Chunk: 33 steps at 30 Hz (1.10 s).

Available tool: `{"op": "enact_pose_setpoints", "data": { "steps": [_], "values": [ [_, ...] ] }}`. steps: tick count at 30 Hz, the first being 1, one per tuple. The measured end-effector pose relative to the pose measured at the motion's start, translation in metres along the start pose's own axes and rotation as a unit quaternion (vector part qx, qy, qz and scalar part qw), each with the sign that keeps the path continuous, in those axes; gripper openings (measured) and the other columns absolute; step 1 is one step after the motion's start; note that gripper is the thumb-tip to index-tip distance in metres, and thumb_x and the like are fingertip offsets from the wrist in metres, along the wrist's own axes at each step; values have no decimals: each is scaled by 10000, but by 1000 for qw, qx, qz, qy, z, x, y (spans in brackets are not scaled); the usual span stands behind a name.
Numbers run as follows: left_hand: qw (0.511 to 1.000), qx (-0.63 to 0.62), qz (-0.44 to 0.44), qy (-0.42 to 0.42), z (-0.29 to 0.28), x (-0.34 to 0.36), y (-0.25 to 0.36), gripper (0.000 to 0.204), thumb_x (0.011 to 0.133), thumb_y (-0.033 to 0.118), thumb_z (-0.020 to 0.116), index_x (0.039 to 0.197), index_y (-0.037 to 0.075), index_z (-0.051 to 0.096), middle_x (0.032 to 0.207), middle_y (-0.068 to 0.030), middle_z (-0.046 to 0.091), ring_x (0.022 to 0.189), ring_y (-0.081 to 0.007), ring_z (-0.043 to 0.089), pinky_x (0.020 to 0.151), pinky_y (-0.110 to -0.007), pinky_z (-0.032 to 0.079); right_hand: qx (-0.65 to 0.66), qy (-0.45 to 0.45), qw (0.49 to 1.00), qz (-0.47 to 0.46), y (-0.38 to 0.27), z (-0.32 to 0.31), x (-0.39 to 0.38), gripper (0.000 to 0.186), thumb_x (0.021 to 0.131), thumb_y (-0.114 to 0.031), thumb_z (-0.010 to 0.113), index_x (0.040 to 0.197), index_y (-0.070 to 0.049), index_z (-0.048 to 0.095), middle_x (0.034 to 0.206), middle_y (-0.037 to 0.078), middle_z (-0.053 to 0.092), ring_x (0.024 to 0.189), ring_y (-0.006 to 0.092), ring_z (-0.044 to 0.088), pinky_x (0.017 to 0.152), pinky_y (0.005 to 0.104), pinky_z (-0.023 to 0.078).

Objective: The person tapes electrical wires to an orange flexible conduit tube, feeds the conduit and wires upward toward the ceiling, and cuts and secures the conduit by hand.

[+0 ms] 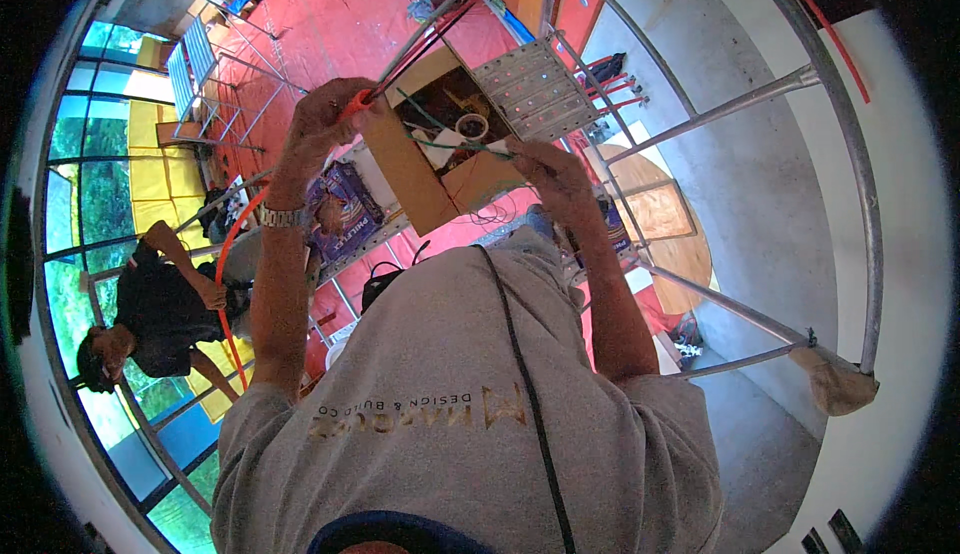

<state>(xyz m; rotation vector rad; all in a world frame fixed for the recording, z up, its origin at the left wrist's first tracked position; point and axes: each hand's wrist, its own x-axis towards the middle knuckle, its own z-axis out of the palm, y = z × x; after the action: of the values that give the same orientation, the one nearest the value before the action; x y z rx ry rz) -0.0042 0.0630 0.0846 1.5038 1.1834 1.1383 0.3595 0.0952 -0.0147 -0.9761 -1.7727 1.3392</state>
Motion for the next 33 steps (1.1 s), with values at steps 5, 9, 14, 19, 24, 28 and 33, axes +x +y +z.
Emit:
{"op": "enact_pose_setpoints", "data": {
  "steps": [5,9,14,19,24,28,33],
  "values": [
    [996,30,-82,-5,-13,-2,-5,449,944,276,760,1286,0,671,1144,-74,713,1025,-157,658,940,-317,522,32,-82,996,7,-30,-35,-5,215,1004,-123,667,1148,32,707,1002,56,707,904,131,623,819,295,520],
    [988,146,-22,-33,-8,1,-8,438,931,289,782,1257,8,699,1157,-79,722,1050,-145,648,941,-310,520,13,-125,991,46,-46,-43,6,231,1000,-174,682,1117,23,710,1029,49,696,921,115,606,812,303,511],
    [993,112,-33,-36,3,-1,5,434,917,276,798,1260,24,712,1179,-78,725,1070,-145,648,959,-312,517,12,-130,991,36,-53,-43,24,274,1005,-245,679,1077,18,707,976,57,691,897,127,616,815,318,513],
    [991,128,-34,-33,1,-3,10,399,913,229,800,1249,27,721,1182,-77,727,1068,-148,651,965,-310,517,10,-161,986,33,-45,-48,33,292,1017,-275,658,1017,14,698,918,55,668,884,138,614,819,325,512],
    [993,114,-27,-28,7,-6,5,362,903,167,804,1237,52,730,1168,-71,728,1064,-158,660,957,-310,526,-25,-194,980,36,-49,-47,41,312,1023,-298,649,1017,9,699,911,53,667,877,132,596,805,320,502],
    [995,94,-4,-38,5,-6,5,350,909,188,799,1224,50,733,1176,-73,729,1064,-162,665,955,-321,531,-7,-163,986,36,-52,-43,46,303,1018,-284,652,1026,16,699,936,75,692,891,135,616,816,319,507],
    [987,161,-25,-8,9,-5,3,355,910,236,797,1207,50,738,1152,-77,745,1043,-172,682,939,-337,540,-68,-59,994,61,-70,-31,39,320,1030,-290,621,1059,14,717,955,90,716,872,160,634,815,332,514]
  ]
}}
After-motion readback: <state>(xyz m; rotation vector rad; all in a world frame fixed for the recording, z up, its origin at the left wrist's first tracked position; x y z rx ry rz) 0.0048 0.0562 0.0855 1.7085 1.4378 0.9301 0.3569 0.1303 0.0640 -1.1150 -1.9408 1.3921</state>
